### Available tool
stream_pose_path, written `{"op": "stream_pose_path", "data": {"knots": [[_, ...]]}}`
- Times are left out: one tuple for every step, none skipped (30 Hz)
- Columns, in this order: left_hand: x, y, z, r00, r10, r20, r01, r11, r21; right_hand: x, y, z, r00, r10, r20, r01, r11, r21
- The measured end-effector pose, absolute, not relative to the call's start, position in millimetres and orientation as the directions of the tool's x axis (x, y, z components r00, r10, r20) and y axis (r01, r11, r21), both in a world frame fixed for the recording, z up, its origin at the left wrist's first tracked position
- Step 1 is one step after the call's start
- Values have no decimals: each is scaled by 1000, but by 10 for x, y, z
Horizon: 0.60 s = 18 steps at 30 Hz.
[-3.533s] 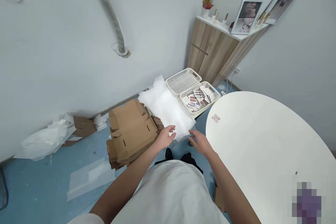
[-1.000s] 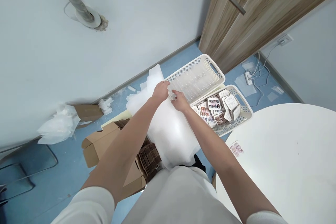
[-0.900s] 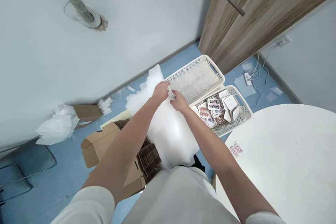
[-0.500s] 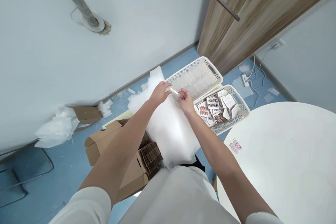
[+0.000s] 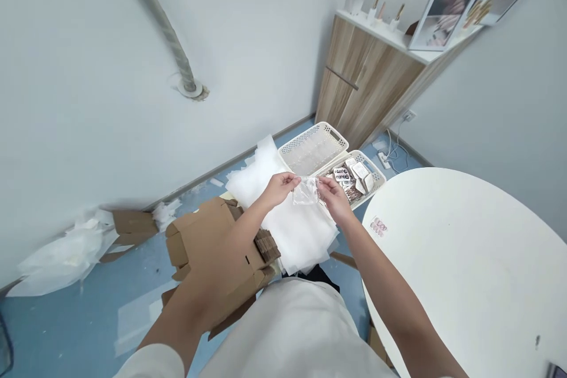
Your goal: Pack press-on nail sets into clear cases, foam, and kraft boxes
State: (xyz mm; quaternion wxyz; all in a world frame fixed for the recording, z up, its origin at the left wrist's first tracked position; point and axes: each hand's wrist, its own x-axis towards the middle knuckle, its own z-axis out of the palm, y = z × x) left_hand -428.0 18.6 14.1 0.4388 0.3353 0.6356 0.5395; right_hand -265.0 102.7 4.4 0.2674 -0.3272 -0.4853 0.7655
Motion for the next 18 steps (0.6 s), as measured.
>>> {"op": "stream_pose_path", "data": {"knots": [[-4204,78,194,-397,892,-214,-110,186,976,-2547,919,100,-656,710,-256,-97,-416,-904],[-4128,-32,239,-404,885,-232,-169,177,970,-2447,808,147,-670,692,-269,-99,-443,-891],[-4054,-141,272,-407,878,-250,-224,169,960,-2351,693,186,-681,678,-276,-102,-461,-882],[-3982,-247,294,-403,875,-268,-273,165,948,-2261,579,217,-691,667,-278,-102,-471,-876],[-3911,-345,305,-391,875,-285,-311,166,936,-2178,467,240,-699,659,-277,-99,-473,-875],[-3841,-435,306,-377,877,-298,-338,169,926,-2101,360,257,-703,657,-273,-95,-466,-880],[-3772,-514,300,-360,881,-308,-354,176,918,-2030,261,271,-701,661,-266,-87,-451,-888],[-3704,-580,288,-340,887,-314,-361,185,914,-1965,172,282,-695,671,-259,-80,-430,-899],[-3635,-634,275,-319,894,-316,-359,194,913,-1903,93,293,-683,686,-251,-75,-408,-910],[-3566,-674,262,-300,901,-314,-351,202,915,-1844,26,306,-669,703,-243,-72,-386,-920],[-3494,-702,253,-279,909,-311,-339,209,917,-1786,-30,320,-651,721,-237,-70,-367,-928],[-3421,-718,248,-254,917,-307,-326,218,920,-1725,-79,337,-631,740,-233,-64,-349,-935],[-3347,-724,250,-227,925,-303,-315,225,922,-1661,-123,354,-610,757,-233,-53,-333,-941],[-3272,-722,257,-202,932,-300,-315,228,921,-1592,-164,372,-587,773,-238,-40,-322,-946],[-3197,-716,269,-179,938,-298,-330,228,916,-1518,-206,389,-564,788,-248,-30,-319,-947],[-3122,-708,284,-157,941,-299,-359,227,905,-1438,-249,403,-537,803,-259,-30,-325,-945],[-3048,-699,300,-137,944,-301,-395,227,890,-1352,-295,415,-508,817,-273,-42,-340,-940],[-2974,-692,315,-114,945,-307,-430,231,873,-1261,-342,423,-477,830,-289,-68,-362,-930]]}}
